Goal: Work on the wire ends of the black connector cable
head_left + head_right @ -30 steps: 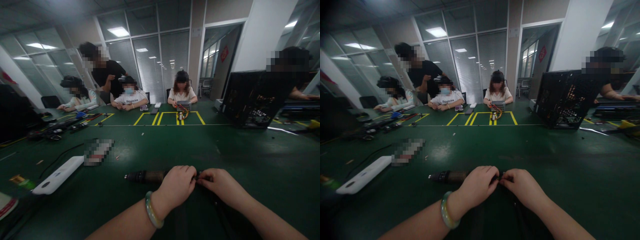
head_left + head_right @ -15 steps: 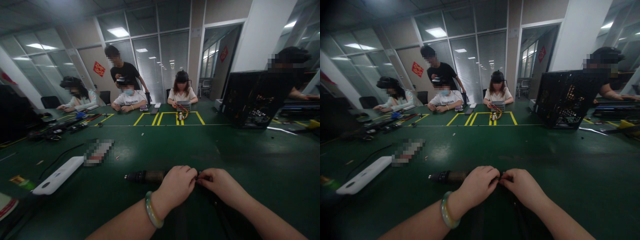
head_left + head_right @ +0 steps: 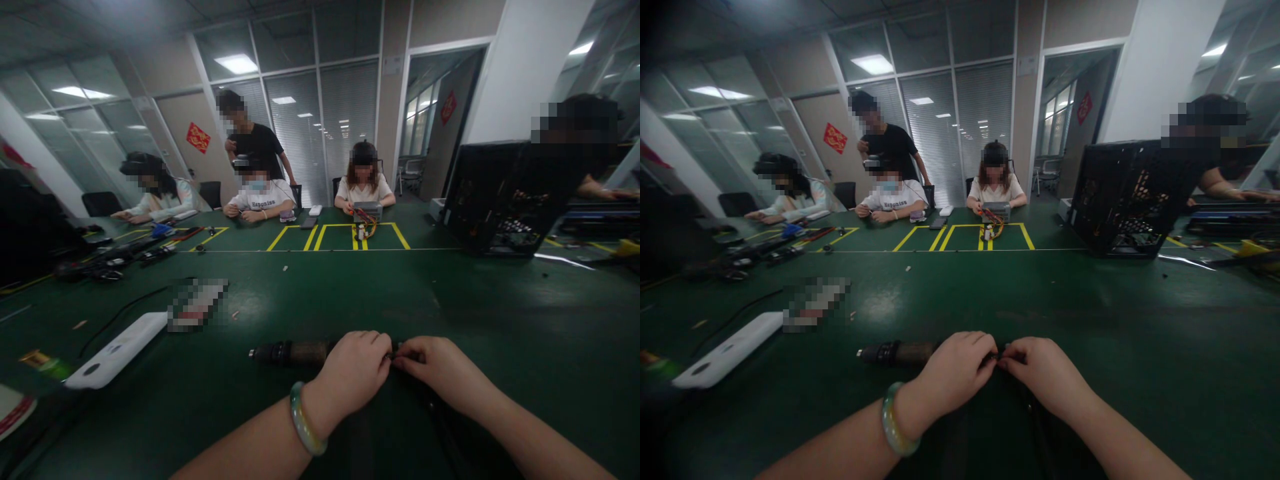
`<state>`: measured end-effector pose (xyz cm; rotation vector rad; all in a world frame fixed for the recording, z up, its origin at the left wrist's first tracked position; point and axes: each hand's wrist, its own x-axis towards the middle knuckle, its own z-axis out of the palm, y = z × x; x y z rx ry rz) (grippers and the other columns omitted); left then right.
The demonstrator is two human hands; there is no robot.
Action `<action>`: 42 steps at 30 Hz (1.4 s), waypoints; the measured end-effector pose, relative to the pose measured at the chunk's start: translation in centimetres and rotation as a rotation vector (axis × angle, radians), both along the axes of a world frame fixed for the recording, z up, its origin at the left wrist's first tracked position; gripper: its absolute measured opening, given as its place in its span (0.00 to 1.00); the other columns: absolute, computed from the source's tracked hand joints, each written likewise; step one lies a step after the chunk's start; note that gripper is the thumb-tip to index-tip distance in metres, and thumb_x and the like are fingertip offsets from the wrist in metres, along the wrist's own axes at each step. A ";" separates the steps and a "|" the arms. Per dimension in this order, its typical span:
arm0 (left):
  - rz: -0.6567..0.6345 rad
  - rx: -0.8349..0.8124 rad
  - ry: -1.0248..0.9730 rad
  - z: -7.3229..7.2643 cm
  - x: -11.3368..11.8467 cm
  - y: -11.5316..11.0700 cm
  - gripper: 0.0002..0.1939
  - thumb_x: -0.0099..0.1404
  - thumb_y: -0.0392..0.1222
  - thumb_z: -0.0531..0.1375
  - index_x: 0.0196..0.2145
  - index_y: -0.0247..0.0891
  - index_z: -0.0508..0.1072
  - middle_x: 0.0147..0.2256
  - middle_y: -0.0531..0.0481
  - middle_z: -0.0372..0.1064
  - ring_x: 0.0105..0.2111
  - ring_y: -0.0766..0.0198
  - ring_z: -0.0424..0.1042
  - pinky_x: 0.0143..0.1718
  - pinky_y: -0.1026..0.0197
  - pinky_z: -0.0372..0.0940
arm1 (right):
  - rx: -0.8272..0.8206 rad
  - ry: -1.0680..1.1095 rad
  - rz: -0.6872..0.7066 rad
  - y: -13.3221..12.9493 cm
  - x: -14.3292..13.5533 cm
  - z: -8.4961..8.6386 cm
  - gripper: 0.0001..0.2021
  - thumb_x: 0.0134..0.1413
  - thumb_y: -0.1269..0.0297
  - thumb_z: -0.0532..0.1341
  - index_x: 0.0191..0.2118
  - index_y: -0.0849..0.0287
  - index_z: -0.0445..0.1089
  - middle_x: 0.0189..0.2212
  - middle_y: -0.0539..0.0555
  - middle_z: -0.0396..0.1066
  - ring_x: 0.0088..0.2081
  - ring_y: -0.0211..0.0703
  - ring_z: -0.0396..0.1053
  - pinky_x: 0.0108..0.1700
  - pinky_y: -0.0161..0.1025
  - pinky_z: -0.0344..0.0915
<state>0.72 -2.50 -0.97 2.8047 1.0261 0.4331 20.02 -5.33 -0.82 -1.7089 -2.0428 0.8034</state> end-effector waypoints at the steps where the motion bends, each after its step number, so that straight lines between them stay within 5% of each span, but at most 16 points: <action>1: 0.008 -0.004 -0.007 -0.1 0.0 0.0 0.02 0.66 0.37 0.55 0.37 0.38 0.65 0.36 0.51 0.67 0.38 0.62 0.67 0.42 0.58 0.62 | 0.002 -0.002 -0.001 0.0 0.0 0.0 0.10 0.56 0.58 0.58 0.34 0.50 0.77 0.31 0.47 0.76 0.32 0.42 0.72 0.32 0.34 0.60; 17: 0.015 -0.018 -0.024 -0.2 0.0 0.1 0.03 0.65 0.38 0.56 0.37 0.38 0.64 0.36 0.50 0.67 0.37 0.61 0.67 0.39 0.58 0.63 | 0.012 -0.029 -0.009 -0.1 -0.1 0.0 0.10 0.57 0.59 0.58 0.35 0.50 0.77 0.32 0.47 0.76 0.33 0.42 0.72 0.33 0.35 0.61; 27: 0.005 0.008 -0.030 -0.5 0.1 0.1 0.03 0.65 0.37 0.56 0.37 0.39 0.63 0.35 0.51 0.67 0.36 0.61 0.67 0.39 0.59 0.62 | 0.209 -0.168 -0.008 -0.8 -0.5 0.1 0.08 0.57 0.62 0.58 0.33 0.51 0.76 0.32 0.51 0.71 0.35 0.44 0.68 0.37 0.40 0.61; 32: 0.011 0.030 -0.016 -0.3 0.1 -0.1 0.03 0.65 0.37 0.56 0.37 0.39 0.64 0.36 0.51 0.67 0.37 0.61 0.67 0.41 0.58 0.62 | 0.392 -0.216 -0.007 -1.1 -0.8 0.3 0.05 0.54 0.65 0.61 0.31 0.53 0.75 0.46 0.53 0.65 0.49 0.51 0.63 0.51 0.48 0.57; 36: 0.010 0.056 -0.021 -0.2 0.1 -0.4 0.03 0.64 0.37 0.56 0.37 0.39 0.64 0.36 0.51 0.67 0.38 0.61 0.68 0.42 0.58 0.63 | 0.312 -0.099 0.069 -1.0 -0.9 -0.4 0.05 0.57 0.68 0.57 0.33 0.56 0.70 0.37 0.51 0.68 0.38 0.43 0.67 0.41 0.40 0.62; 42: -0.051 0.189 -0.066 0.2 -0.2 -1.0 0.06 0.65 0.36 0.56 0.40 0.39 0.67 0.47 0.49 0.67 0.51 0.60 0.64 0.60 0.53 0.51 | 0.379 -0.087 0.001 -0.4 -1.4 -1.9 0.05 0.57 0.68 0.57 0.30 0.57 0.66 0.33 0.51 0.66 0.35 0.42 0.66 0.39 0.38 0.61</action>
